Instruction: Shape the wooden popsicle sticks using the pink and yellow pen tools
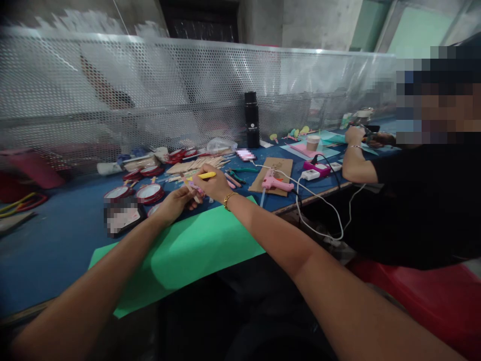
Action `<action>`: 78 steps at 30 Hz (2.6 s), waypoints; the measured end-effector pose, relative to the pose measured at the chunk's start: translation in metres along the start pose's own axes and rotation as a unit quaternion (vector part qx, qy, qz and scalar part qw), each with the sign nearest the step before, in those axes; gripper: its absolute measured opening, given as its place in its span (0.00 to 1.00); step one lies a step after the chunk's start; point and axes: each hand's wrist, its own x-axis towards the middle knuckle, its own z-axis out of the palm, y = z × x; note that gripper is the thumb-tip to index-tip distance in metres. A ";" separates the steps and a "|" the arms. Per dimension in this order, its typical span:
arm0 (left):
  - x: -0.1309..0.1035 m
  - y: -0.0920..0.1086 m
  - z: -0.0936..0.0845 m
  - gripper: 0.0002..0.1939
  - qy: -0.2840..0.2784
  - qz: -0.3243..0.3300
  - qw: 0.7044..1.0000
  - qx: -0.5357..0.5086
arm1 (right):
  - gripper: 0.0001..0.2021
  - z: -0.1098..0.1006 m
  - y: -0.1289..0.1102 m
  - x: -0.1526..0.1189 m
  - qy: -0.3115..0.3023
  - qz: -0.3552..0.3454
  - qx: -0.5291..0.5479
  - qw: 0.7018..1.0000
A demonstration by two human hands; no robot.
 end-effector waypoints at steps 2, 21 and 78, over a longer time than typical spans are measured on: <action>0.000 0.000 0.000 0.14 0.000 0.000 1.000 0.002 | 0.06 0.000 0.000 0.000 -0.009 -0.002 0.001 1.000; -0.001 0.001 0.000 0.14 0.006 0.008 1.000 0.001 | 0.07 -0.002 -0.001 0.001 0.001 -0.001 0.001 1.000; -0.001 0.013 0.016 0.27 -0.104 -0.087 0.974 -0.184 | 0.04 -0.023 -0.036 -0.024 0.022 0.040 -0.133 0.990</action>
